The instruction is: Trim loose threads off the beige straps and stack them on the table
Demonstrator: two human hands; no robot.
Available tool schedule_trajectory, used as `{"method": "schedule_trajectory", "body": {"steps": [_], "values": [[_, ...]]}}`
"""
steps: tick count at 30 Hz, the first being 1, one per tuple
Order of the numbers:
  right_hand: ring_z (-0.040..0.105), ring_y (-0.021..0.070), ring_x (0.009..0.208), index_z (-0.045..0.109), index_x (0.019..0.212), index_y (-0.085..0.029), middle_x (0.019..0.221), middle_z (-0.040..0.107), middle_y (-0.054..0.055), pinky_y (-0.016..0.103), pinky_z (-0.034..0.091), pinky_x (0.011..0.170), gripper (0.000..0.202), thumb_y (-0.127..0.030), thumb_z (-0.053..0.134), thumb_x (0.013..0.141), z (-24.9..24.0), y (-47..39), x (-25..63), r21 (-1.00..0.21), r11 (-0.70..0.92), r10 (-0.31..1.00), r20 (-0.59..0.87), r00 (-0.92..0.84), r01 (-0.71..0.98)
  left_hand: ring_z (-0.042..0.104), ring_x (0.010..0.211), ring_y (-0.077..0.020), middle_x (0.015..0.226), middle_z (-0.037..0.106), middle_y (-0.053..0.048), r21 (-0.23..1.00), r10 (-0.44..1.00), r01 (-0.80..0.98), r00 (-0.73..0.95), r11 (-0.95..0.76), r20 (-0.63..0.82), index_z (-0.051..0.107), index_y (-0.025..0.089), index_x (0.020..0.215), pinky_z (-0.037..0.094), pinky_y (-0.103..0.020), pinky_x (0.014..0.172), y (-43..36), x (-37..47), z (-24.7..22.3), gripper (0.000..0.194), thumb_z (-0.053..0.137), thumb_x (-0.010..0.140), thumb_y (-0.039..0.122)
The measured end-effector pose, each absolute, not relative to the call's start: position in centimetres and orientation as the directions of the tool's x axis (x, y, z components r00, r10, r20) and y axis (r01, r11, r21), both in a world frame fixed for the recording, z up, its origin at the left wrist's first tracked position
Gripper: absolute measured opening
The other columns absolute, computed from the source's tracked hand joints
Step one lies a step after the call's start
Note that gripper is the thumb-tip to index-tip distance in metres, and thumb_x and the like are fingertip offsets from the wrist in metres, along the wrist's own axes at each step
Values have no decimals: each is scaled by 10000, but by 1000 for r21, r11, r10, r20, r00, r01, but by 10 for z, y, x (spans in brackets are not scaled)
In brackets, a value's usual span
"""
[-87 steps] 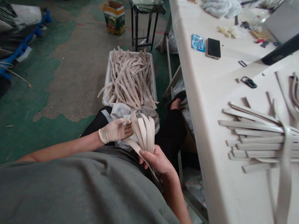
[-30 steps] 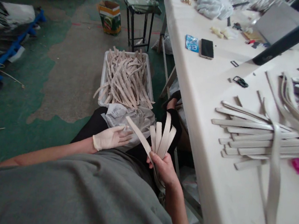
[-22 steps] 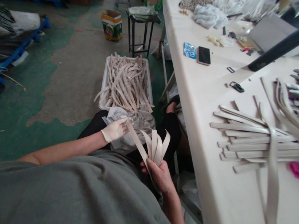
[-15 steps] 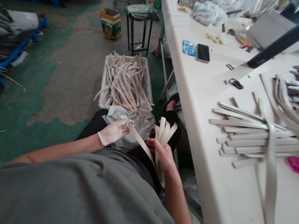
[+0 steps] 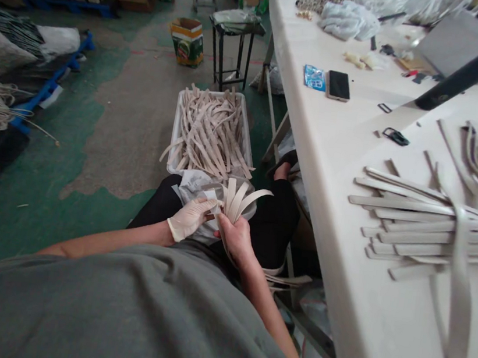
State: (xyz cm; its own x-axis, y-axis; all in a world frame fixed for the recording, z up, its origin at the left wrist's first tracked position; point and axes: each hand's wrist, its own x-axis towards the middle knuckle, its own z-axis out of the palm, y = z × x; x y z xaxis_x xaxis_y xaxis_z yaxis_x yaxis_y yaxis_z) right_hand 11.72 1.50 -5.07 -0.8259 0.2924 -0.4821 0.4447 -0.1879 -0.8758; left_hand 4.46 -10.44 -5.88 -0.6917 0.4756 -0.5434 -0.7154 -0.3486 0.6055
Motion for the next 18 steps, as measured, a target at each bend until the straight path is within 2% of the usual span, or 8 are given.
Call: {"method": "schedule_trajectory", "body": {"steps": [3,6,10,14,18], "values": [[477,104,436,666,733,-156,567,596,1,242,393,417,332,-477,749,726,-50,26,126,-898,-153,381,-438,-814,412,687,823,-157,905,743,-56,545,451,-738,-675,-398,-584,729,135,851,532,-269,794,-106,38,-54,139,813,750,179],[438,90,408,617,651,-164,506,549,-11,236,362,405,399,-534,751,717,-43,42,141,-907,-173,464,-418,-781,383,699,855,-156,938,743,-51,468,405,-772,-628,-431,-665,707,154,849,519,-253,809,-114,22,-46,92,772,815,210],[447,93,386,653,703,-151,494,549,-17,221,321,370,411,-542,776,668,-29,47,154,-883,-113,393,-460,-796,455,705,805,-150,893,739,-46,368,426,-840,-525,-398,-737,698,162,863,518,-238,750,-123,13,-40,122,674,911,271],[440,98,367,678,716,-144,487,561,-11,228,328,360,425,-554,757,640,-24,39,152,-869,-28,380,-467,-799,494,699,740,-144,845,738,-55,363,453,-874,-479,-322,-752,699,144,850,521,-236,695,-120,19,-36,199,579,967,252],[464,112,369,689,709,-140,502,595,16,238,350,369,406,-545,706,682,-28,36,146,-853,123,414,-420,-808,507,704,792,-162,878,745,-74,411,449,-868,-496,-279,-743,706,135,853,532,-248,733,-118,24,-38,140,641,926,235]]}}
